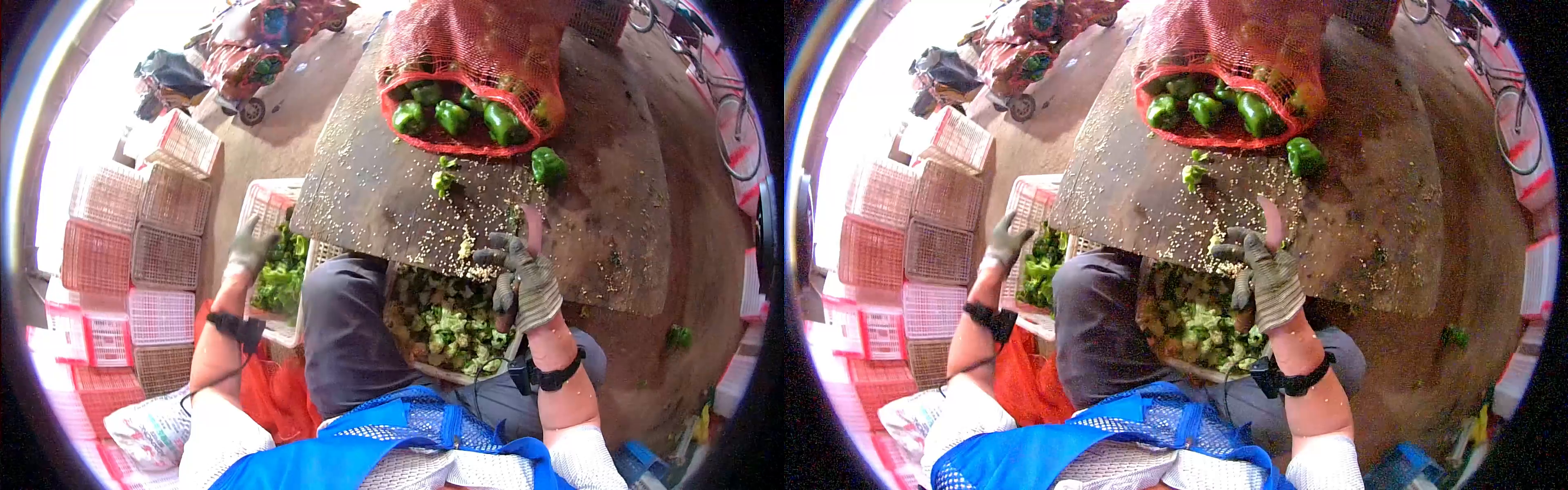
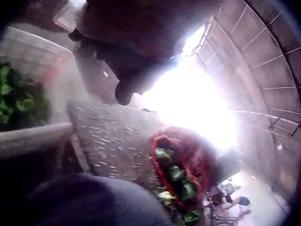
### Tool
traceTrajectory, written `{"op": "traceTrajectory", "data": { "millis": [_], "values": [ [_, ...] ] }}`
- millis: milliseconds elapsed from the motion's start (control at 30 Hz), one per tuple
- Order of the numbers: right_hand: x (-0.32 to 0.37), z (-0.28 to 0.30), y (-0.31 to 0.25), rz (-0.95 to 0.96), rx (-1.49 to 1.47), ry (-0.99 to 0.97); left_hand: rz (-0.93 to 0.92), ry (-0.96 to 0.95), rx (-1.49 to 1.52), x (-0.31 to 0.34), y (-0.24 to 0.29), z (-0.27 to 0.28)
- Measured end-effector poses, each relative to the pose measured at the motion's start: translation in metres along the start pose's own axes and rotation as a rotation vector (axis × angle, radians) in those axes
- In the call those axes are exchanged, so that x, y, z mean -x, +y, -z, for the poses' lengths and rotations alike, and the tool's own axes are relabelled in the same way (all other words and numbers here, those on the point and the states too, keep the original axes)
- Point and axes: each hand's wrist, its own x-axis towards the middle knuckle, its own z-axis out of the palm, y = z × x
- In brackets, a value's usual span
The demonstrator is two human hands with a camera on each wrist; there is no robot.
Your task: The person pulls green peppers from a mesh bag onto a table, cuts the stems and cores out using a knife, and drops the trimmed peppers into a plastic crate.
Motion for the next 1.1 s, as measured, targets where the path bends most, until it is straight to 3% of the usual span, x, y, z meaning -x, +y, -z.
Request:
{"op": "traceTrajectory", "data": {
  "millis": [33,67,100,167,233,300,333,467,533,600,667,733,800,867,933,967,1033,1067,1100],
  "values": [
    [-0.004,0.000,0.002,0.012,0.008,0.015,0.081,-0.046,0.097,-0.007,0.080,0.010],
    [-0.008,0.001,0.004,0.021,0.021,0.032,0.053,-0.183,0.252,-0.037,0.109,0.004],
    [-0.014,0.003,0.004,0.033,0.035,0.052,-0.075,-0.152,0.146,-0.062,0.145,-0.008],
    [-0.025,0.010,0.006,-0.045,0.053,0.099,-0.016,-0.314,0.217,-0.126,0.212,-0.047],
    [-0.033,0.012,0.008,-0.090,0.072,0.158,-0.019,-0.339,0.240,-0.167,0.280,-0.089],
    [-0.042,-0.002,0.012,0.016,0.127,0.243,-0.101,-0.419,0.180,-0.198,0.321,-0.125],
    [-0.045,0.001,0.013,-0.024,0.149,0.218,-0.225,-0.377,0.016,-0.224,0.326,-0.155],
    [-0.055,0.015,0.017,-0.200,0.232,0.111,-0.458,-0.325,0.173,-0.246,0.313,-0.198],
    [-0.052,0.006,0.009,-0.177,0.308,0.153,-0.583,-0.303,0.227,-0.252,0.301,-0.208],
    [-0.055,0.014,0.020,-0.150,0.375,0.121,-0.588,-0.438,0.519,-0.259,0.275,-0.215],
    [-0.052,0.011,0.018,0.059,0.448,0.142,-0.066,-0.446,0.629,-0.185,0.296,-0.161],
    [-0.046,0.015,0.020,0.090,0.502,0.146,-0.186,-0.586,1.094,-0.125,0.278,-0.134],
    [-0.038,0.017,0.019,0.079,0.560,0.133,-0.266,-0.675,1.182,-0.059,0.265,-0.114],
    [-0.035,0.021,0.034,0.064,0.630,0.151,-0.232,-0.730,1.368,0.011,0.284,-0.098],
    [-0.032,0.003,0.014,0.074,0.694,0.160,-0.215,-0.803,1.456,0.054,0.303,-0.091],
    [-0.031,0.001,0.015,0.073,0.584,0.128,-0.244,-0.828,1.479,0.067,0.311,-0.096],
    [-0.037,0.002,0.033,0.301,0.562,0.156,-0.321,-0.961,1.476,0.079,0.318,-0.113],
    [-0.041,0.004,0.043,0.521,0.653,0.211,-0.282,-1.019,1.450,0.089,0.321,-0.118],
    [-0.034,0.002,0.028,0.289,0.526,0.162,-0.317,-1.069,1.372,0.090,0.324,-0.120]
  ]
}}
